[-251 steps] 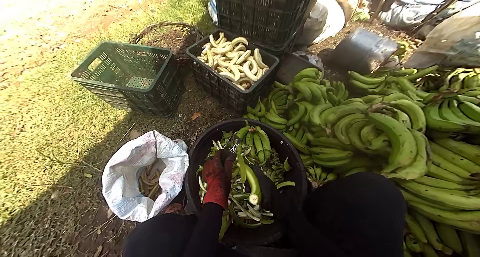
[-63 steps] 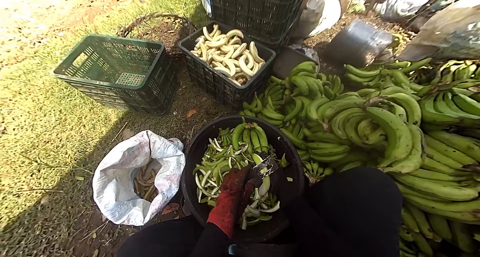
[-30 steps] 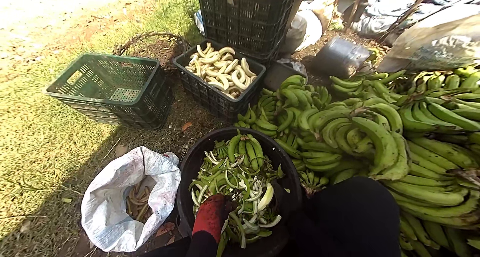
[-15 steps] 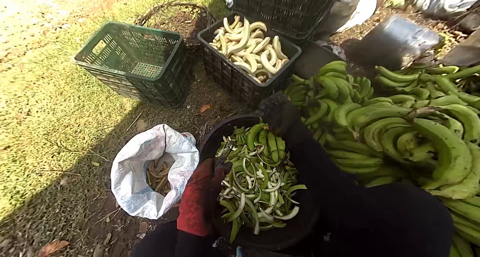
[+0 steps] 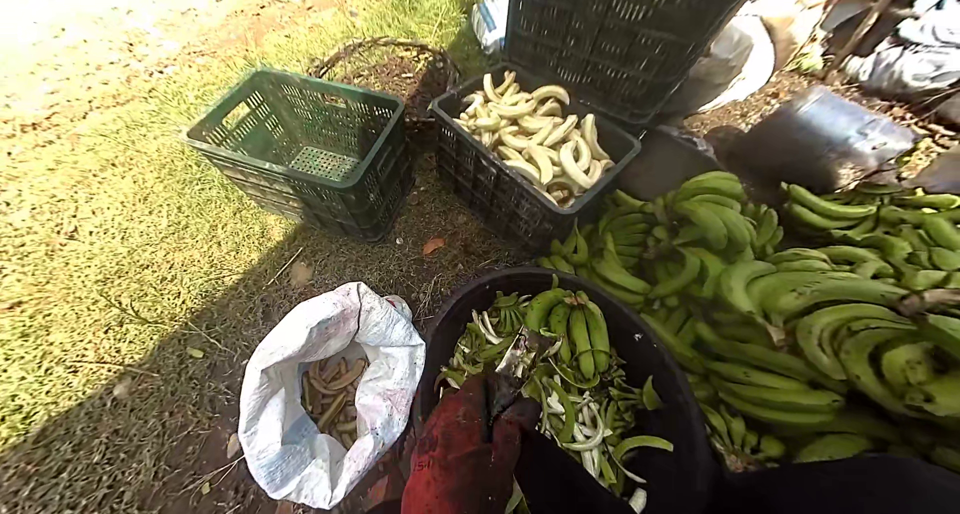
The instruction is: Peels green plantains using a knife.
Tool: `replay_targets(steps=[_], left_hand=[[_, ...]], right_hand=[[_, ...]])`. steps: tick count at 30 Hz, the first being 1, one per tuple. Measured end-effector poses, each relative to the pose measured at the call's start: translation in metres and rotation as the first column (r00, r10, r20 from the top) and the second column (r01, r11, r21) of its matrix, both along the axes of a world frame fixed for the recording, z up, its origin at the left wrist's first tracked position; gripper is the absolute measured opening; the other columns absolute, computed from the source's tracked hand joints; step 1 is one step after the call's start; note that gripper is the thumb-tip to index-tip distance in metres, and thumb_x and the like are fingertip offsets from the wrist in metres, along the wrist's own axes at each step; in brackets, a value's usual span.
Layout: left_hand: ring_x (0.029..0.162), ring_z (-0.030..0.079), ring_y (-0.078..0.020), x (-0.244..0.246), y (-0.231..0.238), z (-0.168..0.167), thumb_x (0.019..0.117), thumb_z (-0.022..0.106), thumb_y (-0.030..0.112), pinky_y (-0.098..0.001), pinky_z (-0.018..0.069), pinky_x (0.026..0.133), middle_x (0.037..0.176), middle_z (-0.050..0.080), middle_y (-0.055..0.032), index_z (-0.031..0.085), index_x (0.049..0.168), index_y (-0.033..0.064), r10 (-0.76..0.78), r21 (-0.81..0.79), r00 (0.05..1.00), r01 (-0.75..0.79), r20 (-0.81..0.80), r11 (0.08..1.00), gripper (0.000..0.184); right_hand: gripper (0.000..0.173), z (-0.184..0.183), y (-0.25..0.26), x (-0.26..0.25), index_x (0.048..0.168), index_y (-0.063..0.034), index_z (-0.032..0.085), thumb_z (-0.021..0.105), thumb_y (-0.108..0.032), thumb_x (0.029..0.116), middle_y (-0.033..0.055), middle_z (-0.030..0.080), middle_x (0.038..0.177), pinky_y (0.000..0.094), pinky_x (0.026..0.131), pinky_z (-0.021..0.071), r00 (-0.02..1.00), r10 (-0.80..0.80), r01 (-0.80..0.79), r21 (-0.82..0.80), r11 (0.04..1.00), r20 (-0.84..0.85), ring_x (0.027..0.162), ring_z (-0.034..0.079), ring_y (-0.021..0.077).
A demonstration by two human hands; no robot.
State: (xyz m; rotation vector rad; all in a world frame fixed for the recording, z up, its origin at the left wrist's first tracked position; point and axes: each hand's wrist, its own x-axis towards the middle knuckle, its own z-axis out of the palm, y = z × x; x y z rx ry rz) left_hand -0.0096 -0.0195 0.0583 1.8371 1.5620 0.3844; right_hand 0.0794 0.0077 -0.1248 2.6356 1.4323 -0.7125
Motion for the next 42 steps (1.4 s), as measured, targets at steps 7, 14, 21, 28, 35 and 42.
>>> replay_targets(steps=[7, 14, 21, 28, 35, 42], left_hand=[[0.109, 0.069, -0.0253, 0.004, 0.001, -0.004, 0.0965, 0.061, 0.052, -0.0497, 0.0552, 0.096, 0.115, 0.072, -0.0096, 0.066, 0.132, 0.0124, -0.053, -0.03, 0.997, 0.051, -0.052, 0.998, 0.054], [0.116, 0.066, -0.0227, 0.02, 0.0, -0.015, 0.097, 0.056, 0.062, -0.052, 0.0526, 0.101, 0.123, 0.07, -0.0059, 0.065, 0.133, 0.0198, -0.046, -0.165, 0.992, 0.027, -0.114, 0.986, 0.056], [0.093, 0.073, -0.019, 0.036, -0.003, -0.057, 0.0995, 0.059, 0.05, -0.0464, 0.063, 0.083, 0.112, 0.073, -0.0063, 0.06, 0.139, 0.0183, 0.062, -0.267, 0.953, 0.02, 0.298, 0.964, 0.051], [0.1, 0.071, -0.0187, 0.076, -0.021, -0.095, 0.1069, 0.044, 0.051, -0.0448, 0.0617, 0.086, 0.122, 0.069, -0.0057, 0.059, 0.143, 0.0235, -0.15, -0.192, 0.904, 0.243, 0.401, 0.951, 0.048], [0.116, 0.065, -0.0223, 0.107, -0.041, -0.093, 0.1048, 0.049, 0.047, -0.0483, 0.0516, 0.104, 0.121, 0.069, -0.0069, 0.062, 0.14, 0.0243, -0.392, 0.018, 0.919, 0.392, 0.047, 0.92, 0.044], [0.116, 0.065, -0.024, 0.107, -0.038, -0.096, 0.1037, 0.053, 0.042, -0.0472, 0.0511, 0.104, 0.122, 0.069, -0.0091, 0.061, 0.142, 0.0219, -0.355, -0.019, 0.932, 0.358, 0.071, 0.934, 0.043]], right_hand=[[0.093, 0.024, 0.003, 0.061, 0.162, -0.0135, 0.02, 0.068, -0.049, 0.0903, 0.024, 0.061, 0.134, 0.059, 0.098, 0.049, 0.924, 0.04, -0.147, -0.256, 0.956, -0.382, 0.121, 0.062, 0.04], [0.071, -0.049, -0.055, 0.165, 0.163, -0.0105, 0.02, 0.047, -0.042, 0.105, 0.0199, 0.044, 0.154, 0.052, 0.096, 0.0543, 0.429, -0.036, 0.421, 0.165, 0.892, -0.903, 0.125, 0.059, 0.0318], [0.074, 0.066, -0.097, 0.234, 0.154, -0.0172, 0.035, 0.031, -0.068, 0.1012, 0.0171, 0.062, 0.134, 0.0557, 0.083, 0.0581, -0.152, 0.153, 0.483, 0.062, 0.873, -0.976, 0.112, 0.066, 0.0378], [0.039, 0.093, -0.076, 0.216, 0.136, -0.0096, 0.052, 0.041, -0.037, 0.1101, 0.0081, 0.066, 0.094, 0.0333, 0.059, 0.0563, -0.03, 0.062, 0.604, 0.031, 0.797, -0.998, 0.069, 0.064, 0.0176], [0.034, 0.085, -0.07, 0.215, 0.121, -0.0063, 0.053, 0.03, -0.03, 0.1122, 0.0111, 0.066, 0.083, 0.0322, 0.057, 0.0578, -0.263, 0.116, 0.721, -0.115, 0.683, -0.958, 0.066, 0.066, 0.0194], [0.046, 0.094, -0.07, 0.205, 0.112, -0.0051, 0.057, 0.027, -0.04, 0.1124, 0.0085, 0.063, 0.074, 0.0292, 0.051, 0.0553, -0.231, 0.065, 0.769, -0.141, 0.623, -0.971, 0.059, 0.063, 0.0154]])
